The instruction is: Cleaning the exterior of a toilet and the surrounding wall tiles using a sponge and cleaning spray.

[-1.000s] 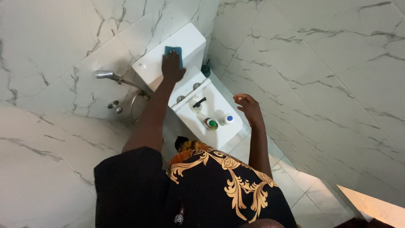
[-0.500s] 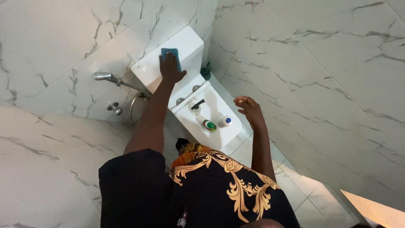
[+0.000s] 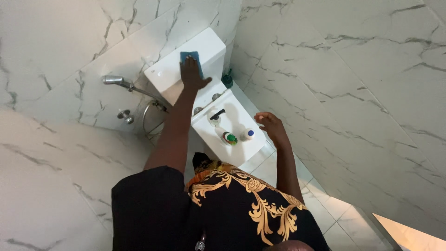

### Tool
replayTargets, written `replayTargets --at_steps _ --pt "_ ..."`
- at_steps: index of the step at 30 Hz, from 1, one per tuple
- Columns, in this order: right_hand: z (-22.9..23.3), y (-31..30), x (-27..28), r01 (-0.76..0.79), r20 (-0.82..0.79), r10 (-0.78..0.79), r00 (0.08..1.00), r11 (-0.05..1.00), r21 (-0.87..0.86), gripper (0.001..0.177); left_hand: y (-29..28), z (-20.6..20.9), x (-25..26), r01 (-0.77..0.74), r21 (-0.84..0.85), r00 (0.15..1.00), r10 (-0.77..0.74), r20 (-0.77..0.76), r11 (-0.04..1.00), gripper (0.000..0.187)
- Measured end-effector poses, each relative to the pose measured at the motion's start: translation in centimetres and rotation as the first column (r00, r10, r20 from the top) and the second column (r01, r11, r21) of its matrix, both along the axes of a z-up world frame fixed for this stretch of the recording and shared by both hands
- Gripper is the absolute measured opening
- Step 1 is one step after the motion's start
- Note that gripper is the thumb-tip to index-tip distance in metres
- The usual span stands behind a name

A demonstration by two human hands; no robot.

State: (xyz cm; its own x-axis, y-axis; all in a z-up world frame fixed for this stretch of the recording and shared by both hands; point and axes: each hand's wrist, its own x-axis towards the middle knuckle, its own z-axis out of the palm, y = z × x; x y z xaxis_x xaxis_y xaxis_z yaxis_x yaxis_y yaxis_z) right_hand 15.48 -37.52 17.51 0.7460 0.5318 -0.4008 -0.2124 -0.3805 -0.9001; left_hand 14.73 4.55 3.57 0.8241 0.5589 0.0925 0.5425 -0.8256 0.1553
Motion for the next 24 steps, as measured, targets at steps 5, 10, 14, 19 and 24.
replayTargets --at_steps 5,10,14,19,24 --pt "2.1 1.2 0.2 -0.029 0.059 0.028 0.998 0.999 0.018 0.035 -2.6 -0.9 -5.6 -0.015 0.021 0.992 0.012 0.125 1.0 0.124" --pt "2.0 1.0 0.5 -0.012 0.063 0.007 0.998 0.996 0.085 0.038 -0.9 -2.2 -5.9 -0.024 0.043 0.979 0.014 0.204 0.999 0.125" --pt "0.8 0.3 0.3 0.027 0.02 -0.028 0.999 0.999 0.029 0.04 2.0 -1.5 -3.1 -0.061 -0.132 0.994 0.072 0.08 0.989 0.137" --pt "0.2 1.0 0.5 0.075 -0.019 -0.075 0.997 0.997 0.018 0.038 4.2 -0.3 -0.1 -0.083 -0.228 0.995 0.095 0.043 0.97 0.141" --pt "0.0 3.7 1.4 0.153 -0.011 -0.153 0.988 0.987 0.041 0.038 -0.4 -3.0 -1.7 0.002 -0.168 0.966 0.042 0.256 0.986 0.138"
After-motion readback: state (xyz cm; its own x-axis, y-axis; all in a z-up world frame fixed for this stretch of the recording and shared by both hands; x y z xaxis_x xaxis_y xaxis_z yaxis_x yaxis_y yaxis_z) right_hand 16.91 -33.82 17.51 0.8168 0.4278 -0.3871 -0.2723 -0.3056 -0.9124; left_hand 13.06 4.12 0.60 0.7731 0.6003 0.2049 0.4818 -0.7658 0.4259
